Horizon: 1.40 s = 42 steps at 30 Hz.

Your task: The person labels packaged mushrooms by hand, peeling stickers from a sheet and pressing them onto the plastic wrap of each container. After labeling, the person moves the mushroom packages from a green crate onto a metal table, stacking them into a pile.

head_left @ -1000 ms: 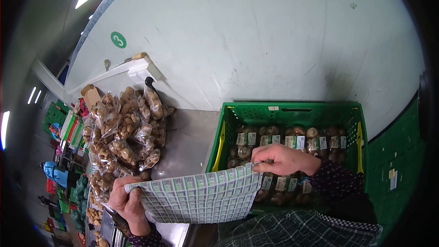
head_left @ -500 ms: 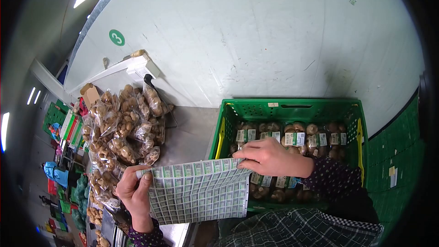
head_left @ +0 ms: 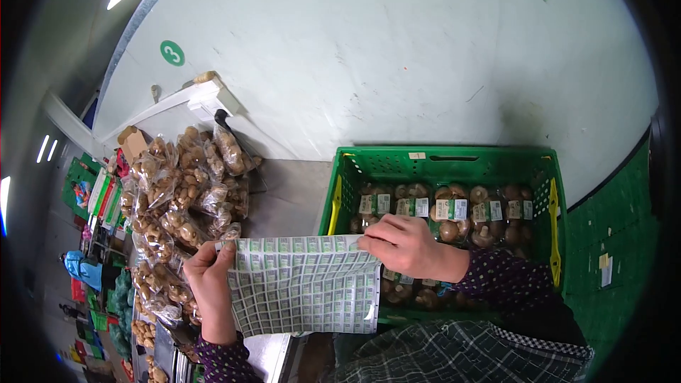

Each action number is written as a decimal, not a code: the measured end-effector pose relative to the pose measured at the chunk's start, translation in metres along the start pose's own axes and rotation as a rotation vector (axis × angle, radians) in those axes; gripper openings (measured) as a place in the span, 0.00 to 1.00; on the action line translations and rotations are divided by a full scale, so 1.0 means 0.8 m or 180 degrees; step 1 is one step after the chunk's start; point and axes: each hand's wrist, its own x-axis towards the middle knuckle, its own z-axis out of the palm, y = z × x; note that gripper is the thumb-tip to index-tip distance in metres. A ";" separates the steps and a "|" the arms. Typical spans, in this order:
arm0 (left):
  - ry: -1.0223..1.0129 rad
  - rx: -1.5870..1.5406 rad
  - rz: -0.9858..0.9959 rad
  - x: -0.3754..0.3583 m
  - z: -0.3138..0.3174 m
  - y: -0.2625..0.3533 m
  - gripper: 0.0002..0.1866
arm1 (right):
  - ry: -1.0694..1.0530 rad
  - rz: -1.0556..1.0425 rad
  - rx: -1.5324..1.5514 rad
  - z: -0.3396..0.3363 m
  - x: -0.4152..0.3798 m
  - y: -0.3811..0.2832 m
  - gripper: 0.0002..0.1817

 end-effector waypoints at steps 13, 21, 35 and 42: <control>0.0561 0.0959 0.0423 0.002 -0.167 -0.133 0.09 | -0.3081 0.4480 0.0144 -0.259 -0.316 0.106 0.12; 0.0137 -0.0544 -0.0587 0.017 -0.134 -0.152 0.16 | -0.4169 0.3602 -0.1532 -0.217 -0.323 0.097 0.09; 0.0443 -0.0587 -0.0639 -0.026 -0.103 -0.097 0.07 | -0.3073 0.2869 -0.2153 -0.229 -0.320 0.278 0.15; 0.0485 -0.0391 -0.0507 -0.025 -0.096 -0.097 0.08 | -0.2741 0.3112 -0.0627 -0.184 -0.259 0.272 0.18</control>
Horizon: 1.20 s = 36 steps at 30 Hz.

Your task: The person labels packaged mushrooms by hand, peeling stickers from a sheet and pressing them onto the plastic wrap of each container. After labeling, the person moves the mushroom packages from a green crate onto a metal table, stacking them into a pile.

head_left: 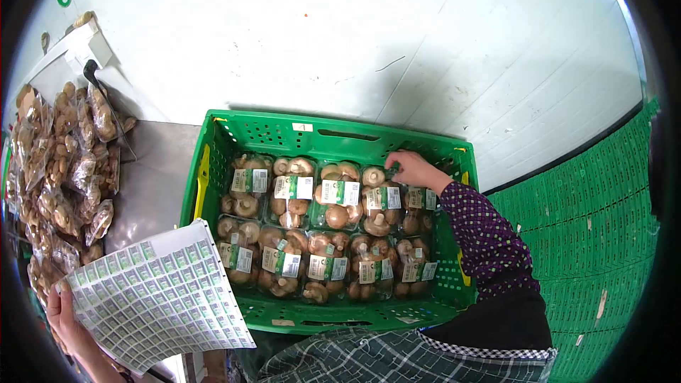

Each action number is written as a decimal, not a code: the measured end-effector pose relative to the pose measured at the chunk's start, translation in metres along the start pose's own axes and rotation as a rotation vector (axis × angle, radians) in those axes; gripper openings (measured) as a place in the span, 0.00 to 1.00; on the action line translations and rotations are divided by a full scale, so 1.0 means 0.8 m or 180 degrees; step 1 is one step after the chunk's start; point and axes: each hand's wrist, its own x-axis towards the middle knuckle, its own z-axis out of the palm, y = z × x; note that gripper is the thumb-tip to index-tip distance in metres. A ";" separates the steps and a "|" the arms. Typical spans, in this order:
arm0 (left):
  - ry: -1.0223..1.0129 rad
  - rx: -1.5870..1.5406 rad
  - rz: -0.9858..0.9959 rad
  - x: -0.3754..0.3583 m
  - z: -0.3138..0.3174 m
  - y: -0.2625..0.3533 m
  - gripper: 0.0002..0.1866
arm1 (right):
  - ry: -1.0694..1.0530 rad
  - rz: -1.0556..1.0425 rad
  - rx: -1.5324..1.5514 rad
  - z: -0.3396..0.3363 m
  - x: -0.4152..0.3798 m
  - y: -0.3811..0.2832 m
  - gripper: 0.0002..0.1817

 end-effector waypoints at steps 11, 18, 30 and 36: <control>-0.0048 0.0284 0.0172 -0.006 0.028 0.019 0.08 | -0.0222 -0.0371 -0.0087 0.005 0.012 -0.036 0.15; -0.0104 0.0416 0.0185 -0.014 0.031 0.029 0.07 | -0.0348 -0.0785 -0.0695 0.030 0.045 -0.038 0.13; 0.0069 0.0499 0.0241 -0.027 0.036 0.049 0.05 | -0.0455 -0.1195 0.0704 0.043 0.118 -0.115 0.14; 0.0451 0.1200 -0.0034 -0.033 0.033 0.055 0.06 | 0.0644 -0.1864 -0.0437 0.089 0.131 -0.098 0.23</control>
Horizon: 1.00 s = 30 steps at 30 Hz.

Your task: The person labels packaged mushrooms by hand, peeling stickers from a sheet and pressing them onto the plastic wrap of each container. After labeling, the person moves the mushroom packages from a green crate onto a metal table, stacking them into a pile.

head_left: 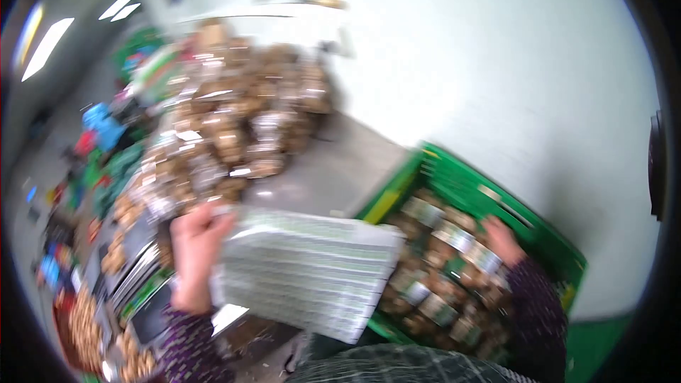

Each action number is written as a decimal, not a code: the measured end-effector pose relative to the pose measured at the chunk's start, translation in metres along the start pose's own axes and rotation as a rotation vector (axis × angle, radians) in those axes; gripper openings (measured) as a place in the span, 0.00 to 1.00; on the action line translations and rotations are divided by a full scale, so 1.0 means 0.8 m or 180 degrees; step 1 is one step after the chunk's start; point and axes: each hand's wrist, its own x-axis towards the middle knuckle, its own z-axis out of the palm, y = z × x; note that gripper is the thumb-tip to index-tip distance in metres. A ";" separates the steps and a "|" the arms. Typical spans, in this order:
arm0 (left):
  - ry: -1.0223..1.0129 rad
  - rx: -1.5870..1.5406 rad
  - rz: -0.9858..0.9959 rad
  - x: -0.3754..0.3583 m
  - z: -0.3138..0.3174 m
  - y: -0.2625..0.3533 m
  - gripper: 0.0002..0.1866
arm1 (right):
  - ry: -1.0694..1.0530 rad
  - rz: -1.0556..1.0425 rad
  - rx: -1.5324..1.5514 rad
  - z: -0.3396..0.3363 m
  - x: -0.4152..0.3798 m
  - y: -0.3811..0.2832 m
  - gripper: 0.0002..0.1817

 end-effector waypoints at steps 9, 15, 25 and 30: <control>-0.0567 -0.0807 0.0839 -0.021 -0.005 0.018 0.05 | 0.0481 -0.1272 0.2468 -0.164 0.127 -0.360 0.24; -0.0269 -0.0584 0.1108 -0.033 -0.026 0.005 0.04 | -0.0174 -0.0827 0.3043 -0.151 0.150 -0.390 0.15; 0.0152 -0.0687 0.1343 -0.041 -0.015 -0.029 0.12 | 0.0257 -0.0991 0.2515 -0.135 0.156 -0.417 0.11; 0.0348 -0.0708 0.1352 -0.041 -0.014 -0.036 0.12 | 0.0851 -0.1587 0.1892 -0.134 0.158 -0.432 0.14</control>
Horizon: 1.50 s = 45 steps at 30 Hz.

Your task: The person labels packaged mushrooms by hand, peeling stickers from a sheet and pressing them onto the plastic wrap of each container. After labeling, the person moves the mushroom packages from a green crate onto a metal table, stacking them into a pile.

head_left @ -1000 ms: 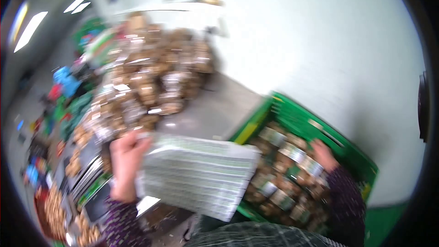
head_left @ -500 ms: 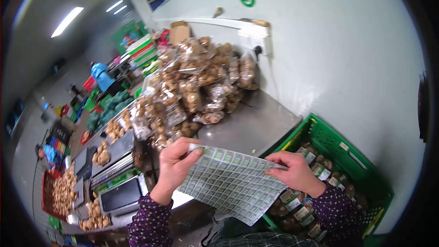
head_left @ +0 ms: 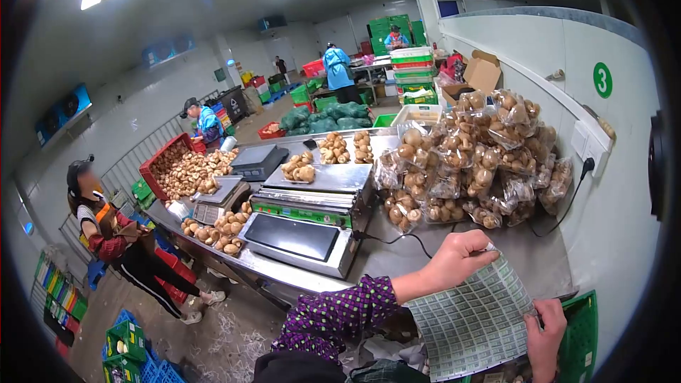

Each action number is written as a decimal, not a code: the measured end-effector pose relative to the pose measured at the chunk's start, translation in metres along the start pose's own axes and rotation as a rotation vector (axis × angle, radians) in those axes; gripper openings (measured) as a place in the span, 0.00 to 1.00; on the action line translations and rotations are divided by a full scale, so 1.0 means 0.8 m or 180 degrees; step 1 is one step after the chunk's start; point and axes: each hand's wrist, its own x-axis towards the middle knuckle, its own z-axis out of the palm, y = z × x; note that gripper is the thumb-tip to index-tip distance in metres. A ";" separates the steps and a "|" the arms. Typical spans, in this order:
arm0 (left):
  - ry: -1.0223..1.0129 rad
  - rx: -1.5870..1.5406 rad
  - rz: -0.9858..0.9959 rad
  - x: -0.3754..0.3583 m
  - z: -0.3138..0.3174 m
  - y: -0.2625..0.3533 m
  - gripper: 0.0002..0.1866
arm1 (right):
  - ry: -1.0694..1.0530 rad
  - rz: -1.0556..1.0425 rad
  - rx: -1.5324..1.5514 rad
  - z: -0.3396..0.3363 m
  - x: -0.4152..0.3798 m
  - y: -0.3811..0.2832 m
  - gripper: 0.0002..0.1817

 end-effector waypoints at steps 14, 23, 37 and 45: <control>0.0212 0.0292 -0.0588 0.005 0.009 -0.003 0.18 | 0.0268 -0.1065 -0.0949 0.015 -0.004 0.011 0.13; -0.0257 0.1974 -0.1897 0.013 0.001 0.028 0.05 | 0.0814 -0.1810 -0.0732 0.012 -0.032 0.023 0.08; 0.0452 -0.0393 -0.1613 -0.018 -0.050 -0.050 0.07 | 0.0418 0.2943 -0.0950 -0.117 -0.270 0.278 0.11; 0.0601 -0.0246 -0.1500 -0.012 -0.031 -0.022 0.07 | -0.0159 0.2910 -0.2261 -0.099 -0.223 0.274 0.18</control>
